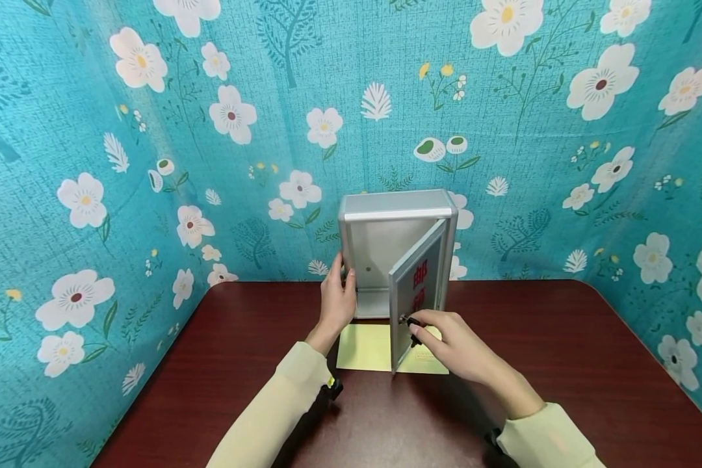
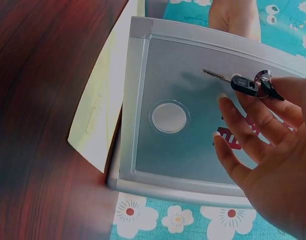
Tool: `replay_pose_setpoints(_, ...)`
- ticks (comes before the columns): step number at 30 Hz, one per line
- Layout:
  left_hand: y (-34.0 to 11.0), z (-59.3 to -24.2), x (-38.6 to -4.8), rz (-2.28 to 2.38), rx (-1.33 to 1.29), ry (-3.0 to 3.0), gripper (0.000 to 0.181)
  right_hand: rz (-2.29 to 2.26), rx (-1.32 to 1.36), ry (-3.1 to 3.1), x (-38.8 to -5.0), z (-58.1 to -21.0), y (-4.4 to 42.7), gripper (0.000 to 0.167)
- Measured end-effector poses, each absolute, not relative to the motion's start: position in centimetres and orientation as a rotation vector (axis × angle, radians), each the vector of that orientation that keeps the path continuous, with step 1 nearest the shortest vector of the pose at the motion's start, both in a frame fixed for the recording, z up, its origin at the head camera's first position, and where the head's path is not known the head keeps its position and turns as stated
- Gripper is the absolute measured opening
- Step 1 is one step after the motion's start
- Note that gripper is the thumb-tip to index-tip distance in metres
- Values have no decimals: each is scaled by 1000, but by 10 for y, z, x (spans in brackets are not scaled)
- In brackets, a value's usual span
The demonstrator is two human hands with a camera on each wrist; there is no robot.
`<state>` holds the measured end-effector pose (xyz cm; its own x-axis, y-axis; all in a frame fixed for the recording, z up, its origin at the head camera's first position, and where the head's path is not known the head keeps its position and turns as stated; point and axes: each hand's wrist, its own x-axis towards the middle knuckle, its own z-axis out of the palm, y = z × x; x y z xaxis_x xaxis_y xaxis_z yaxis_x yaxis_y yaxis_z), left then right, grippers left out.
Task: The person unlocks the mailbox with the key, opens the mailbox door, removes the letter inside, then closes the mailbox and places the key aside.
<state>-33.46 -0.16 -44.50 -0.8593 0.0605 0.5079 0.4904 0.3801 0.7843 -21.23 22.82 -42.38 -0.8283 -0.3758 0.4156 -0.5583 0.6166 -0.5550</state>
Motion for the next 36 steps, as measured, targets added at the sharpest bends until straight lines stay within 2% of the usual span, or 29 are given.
replay_pose_setpoints(36,-3,-447,-335,-1461,-502,-2229,55,1005,656,-2523,-230,-436,198,21)
